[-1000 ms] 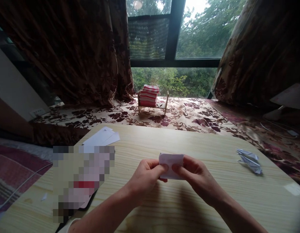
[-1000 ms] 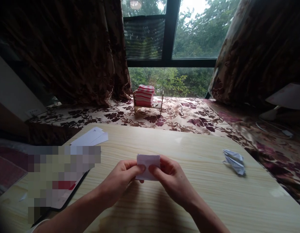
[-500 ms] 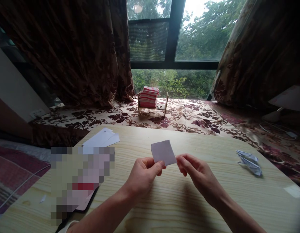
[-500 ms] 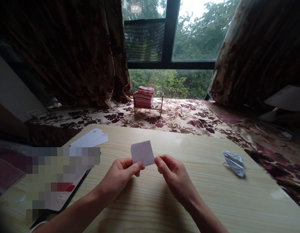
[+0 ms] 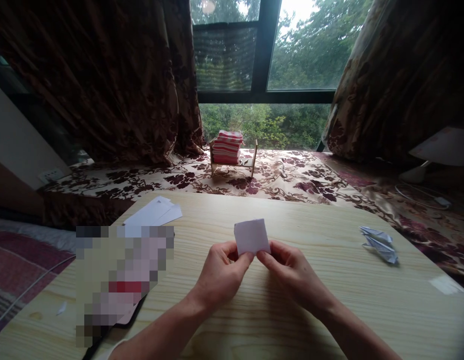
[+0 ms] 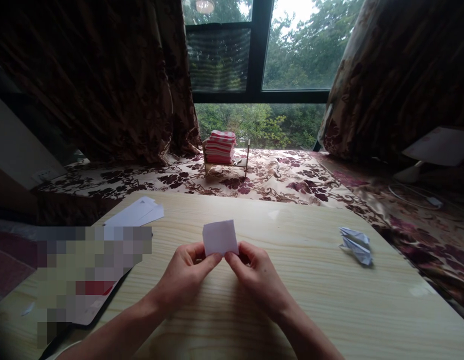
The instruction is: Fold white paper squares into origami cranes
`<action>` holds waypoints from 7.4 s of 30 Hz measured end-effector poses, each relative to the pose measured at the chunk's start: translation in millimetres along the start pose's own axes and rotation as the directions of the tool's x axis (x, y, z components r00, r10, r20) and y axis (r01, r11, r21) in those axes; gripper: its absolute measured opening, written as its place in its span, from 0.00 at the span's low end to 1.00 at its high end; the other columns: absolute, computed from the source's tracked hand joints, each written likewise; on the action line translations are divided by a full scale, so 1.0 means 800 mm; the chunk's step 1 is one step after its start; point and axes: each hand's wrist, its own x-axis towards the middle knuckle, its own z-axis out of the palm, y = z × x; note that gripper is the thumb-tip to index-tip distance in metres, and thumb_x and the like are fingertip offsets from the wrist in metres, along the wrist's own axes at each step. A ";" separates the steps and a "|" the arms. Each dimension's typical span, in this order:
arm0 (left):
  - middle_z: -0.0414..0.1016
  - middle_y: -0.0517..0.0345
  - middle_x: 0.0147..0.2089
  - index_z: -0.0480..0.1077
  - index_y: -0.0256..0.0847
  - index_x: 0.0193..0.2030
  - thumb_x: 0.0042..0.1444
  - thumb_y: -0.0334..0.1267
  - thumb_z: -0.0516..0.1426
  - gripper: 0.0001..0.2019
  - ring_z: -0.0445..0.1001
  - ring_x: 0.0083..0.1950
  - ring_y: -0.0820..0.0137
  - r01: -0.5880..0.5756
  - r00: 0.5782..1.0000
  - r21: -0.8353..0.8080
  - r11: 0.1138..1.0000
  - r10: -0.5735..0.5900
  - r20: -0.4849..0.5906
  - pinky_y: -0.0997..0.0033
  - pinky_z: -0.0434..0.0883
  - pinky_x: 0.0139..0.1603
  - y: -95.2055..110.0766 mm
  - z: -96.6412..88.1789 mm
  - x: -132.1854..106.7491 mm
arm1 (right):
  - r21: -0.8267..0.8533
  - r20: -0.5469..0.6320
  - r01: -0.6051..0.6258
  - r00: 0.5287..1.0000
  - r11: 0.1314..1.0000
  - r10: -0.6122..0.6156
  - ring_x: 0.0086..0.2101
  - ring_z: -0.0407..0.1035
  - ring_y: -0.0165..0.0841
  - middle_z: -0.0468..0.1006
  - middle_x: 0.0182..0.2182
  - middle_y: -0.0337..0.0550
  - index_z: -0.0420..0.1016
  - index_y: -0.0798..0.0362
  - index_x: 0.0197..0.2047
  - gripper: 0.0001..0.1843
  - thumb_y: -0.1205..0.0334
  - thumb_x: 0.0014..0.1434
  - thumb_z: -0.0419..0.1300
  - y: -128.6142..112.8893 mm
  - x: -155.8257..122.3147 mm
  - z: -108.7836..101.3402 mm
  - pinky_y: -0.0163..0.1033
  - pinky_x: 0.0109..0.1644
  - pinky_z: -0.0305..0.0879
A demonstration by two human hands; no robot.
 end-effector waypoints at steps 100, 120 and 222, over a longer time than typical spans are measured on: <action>0.80 0.47 0.32 0.78 0.29 0.35 0.47 0.34 0.61 0.10 0.77 0.31 0.70 0.424 0.884 -0.429 0.798 -0.262 0.386 0.69 0.72 0.41 0.001 -0.014 -0.003 | 0.005 0.130 0.281 0.951 0.960 -0.279 0.36 0.69 0.30 0.73 0.36 0.40 0.78 0.43 0.45 0.19 0.73 0.57 0.53 -0.002 -0.007 -0.012 0.35 0.38 0.65; 0.81 0.49 0.35 0.79 0.32 0.37 0.48 0.37 0.61 0.12 0.78 0.37 0.67 0.313 0.930 -0.373 0.873 -0.204 0.305 0.67 0.70 0.47 0.004 -0.008 -0.003 | 0.130 0.083 -0.196 0.979 0.972 0.187 0.28 0.64 0.30 0.73 0.25 0.40 0.74 0.56 0.30 0.20 0.45 0.54 0.58 -0.017 -0.002 -0.007 0.36 0.34 0.61; 0.69 0.59 0.24 0.67 0.37 0.21 0.54 0.32 0.54 0.11 0.67 0.30 0.72 -0.253 0.965 0.408 0.877 0.256 0.047 0.72 0.63 0.34 0.010 -0.001 -0.012 | -0.050 0.041 0.055 0.998 0.997 -0.053 0.28 0.62 0.30 0.68 0.24 0.37 0.69 0.54 0.29 0.11 0.57 0.59 0.56 -0.013 -0.007 0.011 0.37 0.33 0.58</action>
